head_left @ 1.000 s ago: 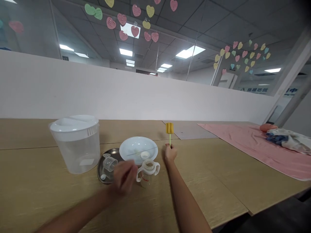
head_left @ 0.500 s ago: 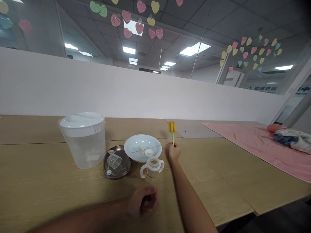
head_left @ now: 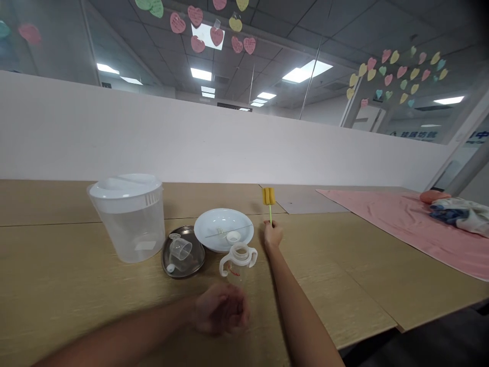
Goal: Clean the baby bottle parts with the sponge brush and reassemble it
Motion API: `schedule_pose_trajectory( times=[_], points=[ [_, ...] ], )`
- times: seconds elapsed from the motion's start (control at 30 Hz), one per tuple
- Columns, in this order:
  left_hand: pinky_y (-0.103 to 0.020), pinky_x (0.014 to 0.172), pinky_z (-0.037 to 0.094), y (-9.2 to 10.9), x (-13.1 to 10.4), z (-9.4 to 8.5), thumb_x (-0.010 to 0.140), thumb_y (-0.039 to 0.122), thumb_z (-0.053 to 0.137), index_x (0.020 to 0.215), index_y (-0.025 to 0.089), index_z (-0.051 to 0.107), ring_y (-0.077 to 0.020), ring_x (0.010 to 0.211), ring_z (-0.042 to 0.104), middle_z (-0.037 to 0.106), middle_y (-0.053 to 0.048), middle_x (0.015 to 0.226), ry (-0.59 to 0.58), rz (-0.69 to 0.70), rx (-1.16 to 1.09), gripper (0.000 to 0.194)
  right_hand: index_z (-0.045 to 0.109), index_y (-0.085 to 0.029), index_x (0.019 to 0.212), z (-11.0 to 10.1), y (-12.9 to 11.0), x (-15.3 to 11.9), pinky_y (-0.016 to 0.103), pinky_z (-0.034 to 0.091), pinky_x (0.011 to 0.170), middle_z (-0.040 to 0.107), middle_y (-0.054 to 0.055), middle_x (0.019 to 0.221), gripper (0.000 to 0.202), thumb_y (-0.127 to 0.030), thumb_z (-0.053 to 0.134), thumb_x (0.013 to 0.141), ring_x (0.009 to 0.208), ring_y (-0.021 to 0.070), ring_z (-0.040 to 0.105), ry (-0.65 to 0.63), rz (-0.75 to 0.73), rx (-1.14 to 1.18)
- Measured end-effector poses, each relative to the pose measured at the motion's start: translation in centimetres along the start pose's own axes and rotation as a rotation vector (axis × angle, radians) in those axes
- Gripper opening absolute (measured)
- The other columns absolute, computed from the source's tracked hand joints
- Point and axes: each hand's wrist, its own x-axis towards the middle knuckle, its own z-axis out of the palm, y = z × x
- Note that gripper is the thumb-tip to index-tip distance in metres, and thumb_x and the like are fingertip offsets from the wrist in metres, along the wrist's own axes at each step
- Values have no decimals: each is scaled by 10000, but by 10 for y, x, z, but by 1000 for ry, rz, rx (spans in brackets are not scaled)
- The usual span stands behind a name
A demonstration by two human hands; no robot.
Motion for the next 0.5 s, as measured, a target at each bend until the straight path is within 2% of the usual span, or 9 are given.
schedule_pose_trajectory(
  times=[0.1,0.27,0.37,0.5],
  points=[
    [-204,391,164,4,-4,-4,616,399,592,589,97,572,-68,451,343,462,-11,545,-120,-54,-54,304,705,-131,825,-1,-1,-1,257,352,575,679,99,714,351,-310,432,695,660,213,568,-13,-5,2],
    [-173,330,4,7,-13,-7,662,409,620,650,163,483,-32,351,135,298,66,523,-345,-147,-304,282,705,-129,819,-1,-1,-1,264,346,567,672,98,693,355,-314,430,695,641,216,560,-17,-15,-11],
    [-194,320,-11,-4,-14,-1,610,481,659,604,166,478,-39,339,148,280,67,484,-360,-147,-281,363,705,-129,809,-1,0,0,263,340,553,666,96,674,350,-317,433,695,625,215,554,-15,-25,-24],
    [-211,324,55,-21,-16,17,615,482,621,593,153,578,-66,341,236,361,32,431,-279,-119,-104,332,705,-133,810,0,2,1,257,337,543,659,86,645,350,-321,432,698,600,206,545,-12,-39,-40]
  ],
)
